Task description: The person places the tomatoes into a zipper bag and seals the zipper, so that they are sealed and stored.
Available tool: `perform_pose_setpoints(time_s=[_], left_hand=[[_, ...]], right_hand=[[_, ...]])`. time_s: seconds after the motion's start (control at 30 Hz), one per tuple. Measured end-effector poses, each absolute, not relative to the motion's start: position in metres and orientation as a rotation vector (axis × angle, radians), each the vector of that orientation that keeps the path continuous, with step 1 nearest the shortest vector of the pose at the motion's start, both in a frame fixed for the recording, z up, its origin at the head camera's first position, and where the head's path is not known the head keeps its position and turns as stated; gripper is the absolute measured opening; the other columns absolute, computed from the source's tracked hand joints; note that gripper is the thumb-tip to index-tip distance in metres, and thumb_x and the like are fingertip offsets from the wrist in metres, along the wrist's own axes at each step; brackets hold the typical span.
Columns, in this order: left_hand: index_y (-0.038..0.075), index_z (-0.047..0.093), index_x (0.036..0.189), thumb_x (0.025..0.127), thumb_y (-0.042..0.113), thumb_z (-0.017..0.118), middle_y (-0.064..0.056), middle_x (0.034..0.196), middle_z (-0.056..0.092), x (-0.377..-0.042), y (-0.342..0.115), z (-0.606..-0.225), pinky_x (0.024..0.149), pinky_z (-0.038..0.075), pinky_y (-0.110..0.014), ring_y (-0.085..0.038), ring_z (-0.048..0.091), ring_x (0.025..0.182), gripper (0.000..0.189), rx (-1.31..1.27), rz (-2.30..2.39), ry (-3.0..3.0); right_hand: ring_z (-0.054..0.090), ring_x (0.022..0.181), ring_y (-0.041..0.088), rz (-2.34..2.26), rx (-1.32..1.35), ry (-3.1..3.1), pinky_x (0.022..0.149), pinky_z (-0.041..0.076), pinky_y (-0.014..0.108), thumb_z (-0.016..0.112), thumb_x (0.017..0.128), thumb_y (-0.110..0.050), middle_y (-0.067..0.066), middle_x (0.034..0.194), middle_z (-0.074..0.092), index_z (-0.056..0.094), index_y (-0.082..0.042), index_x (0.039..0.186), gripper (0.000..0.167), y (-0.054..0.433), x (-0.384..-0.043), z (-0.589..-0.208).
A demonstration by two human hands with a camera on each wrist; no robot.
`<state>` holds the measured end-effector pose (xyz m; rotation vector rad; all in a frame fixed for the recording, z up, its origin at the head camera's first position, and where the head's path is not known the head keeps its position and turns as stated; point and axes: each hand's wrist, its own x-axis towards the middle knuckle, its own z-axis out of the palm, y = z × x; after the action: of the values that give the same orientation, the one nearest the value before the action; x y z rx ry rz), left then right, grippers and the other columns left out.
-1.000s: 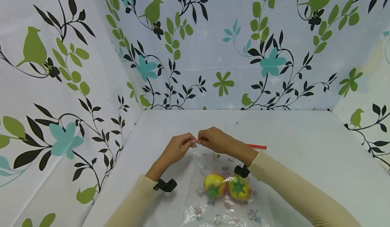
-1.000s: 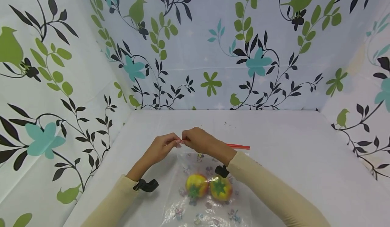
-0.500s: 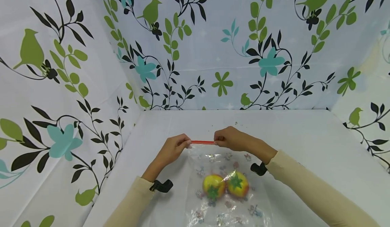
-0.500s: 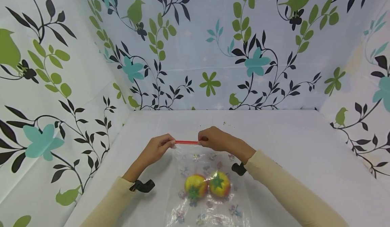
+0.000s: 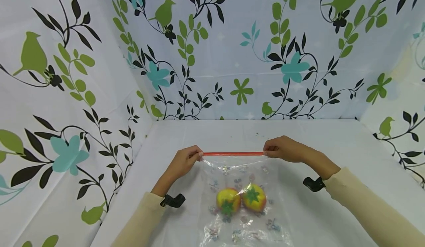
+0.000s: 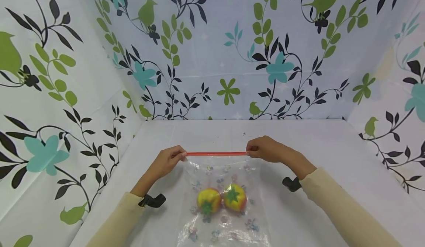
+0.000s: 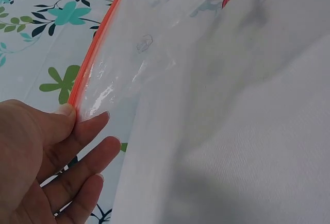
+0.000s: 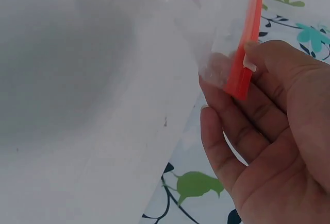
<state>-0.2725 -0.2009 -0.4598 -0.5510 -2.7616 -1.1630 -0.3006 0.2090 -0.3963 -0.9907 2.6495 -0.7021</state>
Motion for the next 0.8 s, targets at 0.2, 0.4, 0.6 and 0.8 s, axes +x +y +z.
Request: perform_pose_setpoints(time_s=[0.2, 0.4, 0.6, 0.8], left_hand=[[0.015, 0.073, 0.103, 0.107, 0.025, 0.064, 0.006, 0.088, 0.073, -0.274, -0.206, -0.462, 0.076, 0.05, -0.035, -0.016, 0.068, 0.09, 0.014, -0.537, -1.186, -2.777], [0.011, 0.073, 0.105, 0.107, 0.024, 0.064, 0.005, 0.089, 0.073, -0.275, -0.202, -0.462, 0.074, 0.049, -0.033, -0.013, 0.064, 0.085, 0.016, -0.549, -1.173, -2.774], [0.012, 0.073, 0.11, 0.108, 0.024, 0.061, 0.0, 0.091, 0.072, -0.274, -0.197, -0.459, 0.076, 0.051, -0.035, -0.017, 0.062, 0.083, 0.016, -0.503, -1.191, -2.769], [0.012, 0.067, 0.13, 0.109, 0.027, 0.06, -0.004, 0.117, 0.075, -0.268, -0.197, -0.459, 0.095, 0.058, -0.043, -0.02, 0.07, 0.107, 0.027, -0.432, -1.124, -2.785]], right_hand=[[0.059, 0.086, 0.015, -0.749, -0.903, 2.657, 0.077, 0.054, 0.032, 0.069, 0.104, -0.021, -0.001, 0.092, 0.071, 0.075, -0.012, 0.106, 0.011, 0.221, -0.298, -0.401], [0.061, 0.086, 0.015, -0.762, -0.904, 2.682, 0.078, 0.056, 0.032, 0.07, 0.103, -0.019, 0.0, 0.094, 0.073, 0.075, -0.011, 0.107, 0.01, 0.225, -0.298, -0.403], [0.062, 0.084, 0.013, -0.796, -0.897, 2.721, 0.075, 0.056, 0.028, 0.071, 0.102, -0.019, -0.003, 0.092, 0.073, 0.075, -0.011, 0.104, 0.009, 0.224, -0.3, -0.411], [0.062, 0.087, 0.015, -0.781, -0.868, 2.781, 0.075, 0.057, 0.03, 0.069, 0.102, -0.019, -0.002, 0.094, 0.071, 0.074, -0.009, 0.115, 0.017, 0.224, -0.293, -0.413]])
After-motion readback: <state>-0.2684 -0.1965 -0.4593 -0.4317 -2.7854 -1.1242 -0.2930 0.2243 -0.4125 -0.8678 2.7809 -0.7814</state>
